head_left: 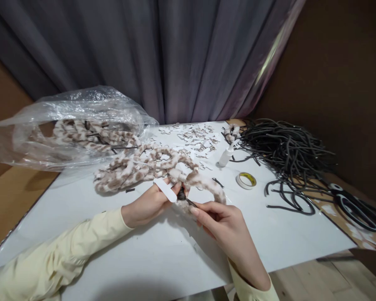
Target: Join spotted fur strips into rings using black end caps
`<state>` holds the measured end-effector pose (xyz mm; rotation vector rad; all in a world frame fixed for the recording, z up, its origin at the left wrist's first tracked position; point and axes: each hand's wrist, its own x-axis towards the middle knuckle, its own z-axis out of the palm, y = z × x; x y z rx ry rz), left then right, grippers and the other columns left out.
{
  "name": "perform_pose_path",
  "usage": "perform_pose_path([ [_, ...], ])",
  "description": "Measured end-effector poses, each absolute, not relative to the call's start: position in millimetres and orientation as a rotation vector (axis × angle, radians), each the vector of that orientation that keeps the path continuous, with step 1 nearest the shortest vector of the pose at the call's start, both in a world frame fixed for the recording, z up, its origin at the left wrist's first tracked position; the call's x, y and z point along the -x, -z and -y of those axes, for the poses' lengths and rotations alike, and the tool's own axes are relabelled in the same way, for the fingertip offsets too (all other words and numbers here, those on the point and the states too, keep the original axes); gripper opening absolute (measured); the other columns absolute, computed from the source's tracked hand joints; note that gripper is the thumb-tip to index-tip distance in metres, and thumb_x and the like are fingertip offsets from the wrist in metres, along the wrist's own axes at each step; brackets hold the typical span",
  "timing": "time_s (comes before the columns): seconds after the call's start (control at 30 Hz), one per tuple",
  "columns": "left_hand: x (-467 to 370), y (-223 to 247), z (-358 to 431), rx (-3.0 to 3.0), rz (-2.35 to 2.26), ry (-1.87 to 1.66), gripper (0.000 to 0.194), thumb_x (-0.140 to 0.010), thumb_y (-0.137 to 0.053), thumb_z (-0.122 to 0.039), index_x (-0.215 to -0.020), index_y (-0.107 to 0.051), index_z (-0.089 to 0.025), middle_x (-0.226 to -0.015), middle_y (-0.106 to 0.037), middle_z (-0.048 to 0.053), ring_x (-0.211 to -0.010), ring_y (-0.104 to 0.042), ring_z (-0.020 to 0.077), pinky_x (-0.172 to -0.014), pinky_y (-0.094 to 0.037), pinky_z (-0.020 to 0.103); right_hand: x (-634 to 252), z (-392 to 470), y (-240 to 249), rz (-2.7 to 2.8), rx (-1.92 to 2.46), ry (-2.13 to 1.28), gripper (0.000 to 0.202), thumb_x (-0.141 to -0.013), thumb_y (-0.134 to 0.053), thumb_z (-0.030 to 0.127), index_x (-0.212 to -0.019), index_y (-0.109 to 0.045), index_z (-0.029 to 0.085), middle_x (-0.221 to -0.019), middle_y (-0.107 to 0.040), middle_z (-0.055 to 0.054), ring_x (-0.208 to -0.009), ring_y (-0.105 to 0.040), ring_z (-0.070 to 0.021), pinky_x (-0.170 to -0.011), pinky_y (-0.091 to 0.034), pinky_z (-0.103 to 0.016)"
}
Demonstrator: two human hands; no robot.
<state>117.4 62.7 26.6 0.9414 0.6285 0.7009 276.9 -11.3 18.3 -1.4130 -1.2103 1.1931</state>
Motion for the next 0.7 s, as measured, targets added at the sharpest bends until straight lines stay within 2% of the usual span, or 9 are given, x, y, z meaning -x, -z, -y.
perform_pose_path([
  [0.47,-115.2,-16.5,-66.6,-1.183,-0.743,-0.78,0.02,-0.073,-0.067,-0.027,-0.07,-0.05,-0.017,-0.066,-0.044,-0.005,-0.064,-0.04,0.0086,-0.059,-0.035,0.018,-276.8,10.1,-11.8,1.264,1.405,-1.052,0.025,-0.073,-0.064,0.038,-0.068,-0.069,0.014,-0.05,-0.053,0.001,-0.044,-0.036,-0.0059,-0.039,-0.029,-0.018],
  [0.7,-114.4,-28.6,-75.0,-1.073,-0.74,-0.737,0.019,-0.079,-0.061,-0.035,-0.079,-0.057,-0.016,-0.078,-0.054,0.0,-0.077,-0.05,0.012,-0.071,-0.039,0.021,-281.1,10.2,-13.5,1.172,1.446,-1.097,0.031,-0.069,-0.067,0.043,-0.077,-0.069,0.013,-0.047,-0.053,0.002,-0.036,-0.031,-0.0048,-0.034,-0.025,-0.019],
])
